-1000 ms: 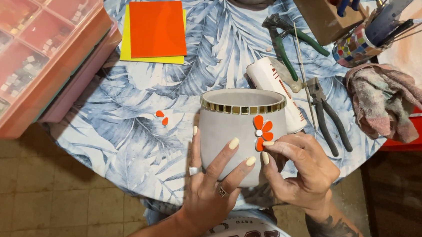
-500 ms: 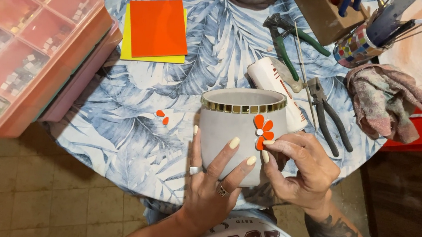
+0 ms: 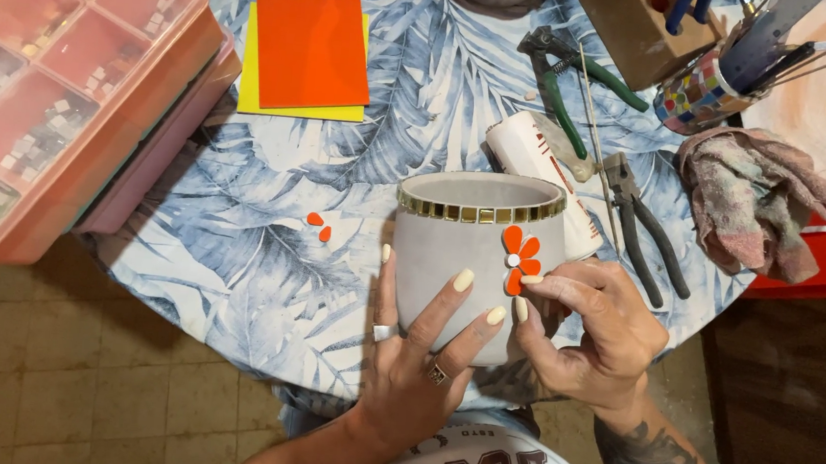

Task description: Gluing small decorative flower-shaped tiles onto a white ceramic vase to create a mosaic pattern.

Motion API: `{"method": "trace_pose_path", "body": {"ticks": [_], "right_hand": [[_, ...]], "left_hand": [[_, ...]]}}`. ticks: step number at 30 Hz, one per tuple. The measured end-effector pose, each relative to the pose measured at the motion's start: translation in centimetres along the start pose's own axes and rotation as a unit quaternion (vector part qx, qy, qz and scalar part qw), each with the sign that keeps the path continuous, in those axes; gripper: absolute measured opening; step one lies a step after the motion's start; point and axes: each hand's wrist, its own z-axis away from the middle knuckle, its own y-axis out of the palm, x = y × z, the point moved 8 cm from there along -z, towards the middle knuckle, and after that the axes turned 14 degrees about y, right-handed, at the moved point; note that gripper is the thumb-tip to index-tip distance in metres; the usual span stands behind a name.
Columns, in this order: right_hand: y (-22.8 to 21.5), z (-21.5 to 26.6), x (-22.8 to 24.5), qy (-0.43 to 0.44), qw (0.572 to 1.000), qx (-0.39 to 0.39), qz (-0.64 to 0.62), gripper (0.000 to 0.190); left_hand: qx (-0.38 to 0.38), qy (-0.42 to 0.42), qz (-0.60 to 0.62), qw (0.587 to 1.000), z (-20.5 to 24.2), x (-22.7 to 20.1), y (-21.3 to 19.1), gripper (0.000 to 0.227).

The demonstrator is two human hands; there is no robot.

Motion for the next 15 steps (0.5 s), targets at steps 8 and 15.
{"method": "trace_pose_path", "body": {"ticks": [8, 15], "right_hand": [[0.1, -0.13, 0.06, 0.003, 1.0, 0.005, -0.002, 0.017], [0.11, -0.11, -0.01, 0.002, 1.0, 0.004, -0.005, 0.017]], "left_hand": [[0.004, -0.005, 0.007, 1.0, 0.2, 0.12, 0.21, 0.059], [-0.002, 0.002, 0.026, 1.0, 0.11, 0.09, 0.16, 0.06]]}}
